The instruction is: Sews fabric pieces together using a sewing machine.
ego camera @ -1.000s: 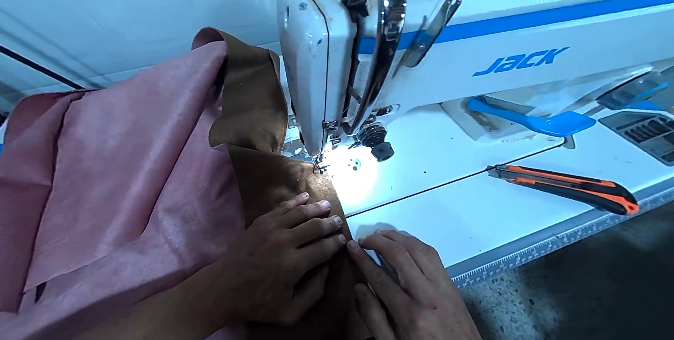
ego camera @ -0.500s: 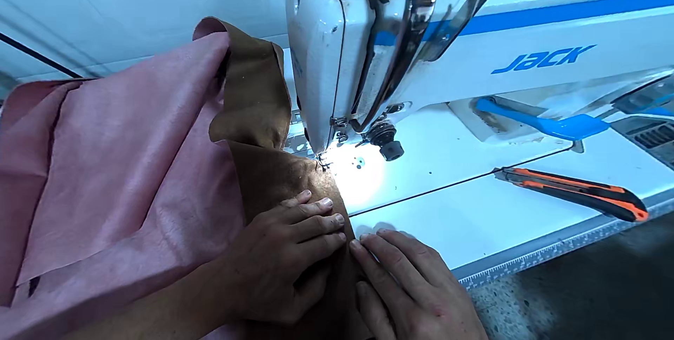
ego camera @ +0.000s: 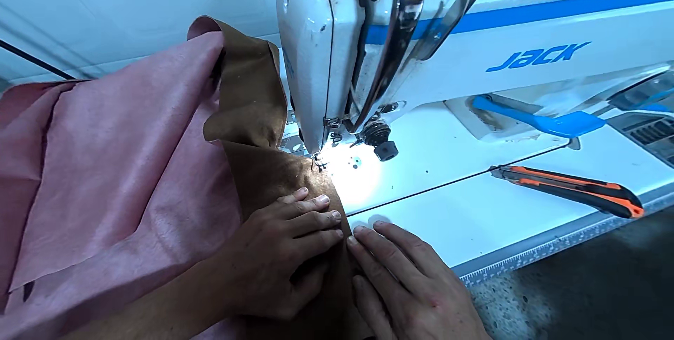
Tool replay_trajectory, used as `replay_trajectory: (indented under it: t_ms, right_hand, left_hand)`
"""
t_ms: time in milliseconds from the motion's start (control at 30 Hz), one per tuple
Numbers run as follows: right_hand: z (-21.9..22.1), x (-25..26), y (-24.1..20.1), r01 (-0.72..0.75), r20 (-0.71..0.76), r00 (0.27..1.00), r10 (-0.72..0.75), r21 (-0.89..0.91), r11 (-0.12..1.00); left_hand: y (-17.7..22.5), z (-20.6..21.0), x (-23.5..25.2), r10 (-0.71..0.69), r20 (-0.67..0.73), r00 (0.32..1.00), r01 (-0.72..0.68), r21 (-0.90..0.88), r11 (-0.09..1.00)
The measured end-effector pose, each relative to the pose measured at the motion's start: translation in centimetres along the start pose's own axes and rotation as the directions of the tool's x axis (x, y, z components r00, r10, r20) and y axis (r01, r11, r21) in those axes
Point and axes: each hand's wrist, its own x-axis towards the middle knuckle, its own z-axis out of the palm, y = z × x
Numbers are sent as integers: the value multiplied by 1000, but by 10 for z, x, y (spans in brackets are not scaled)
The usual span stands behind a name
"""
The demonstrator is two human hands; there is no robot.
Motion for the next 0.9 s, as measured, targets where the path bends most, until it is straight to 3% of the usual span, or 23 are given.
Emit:
replay_trajectory:
  t_ms: [900]
  right_hand:
    - [-1, 26, -6, -75, 63, 995, 74, 15, 997]
  left_hand:
    - [-6, -18, 2, 101, -71, 992, -98, 39, 994]
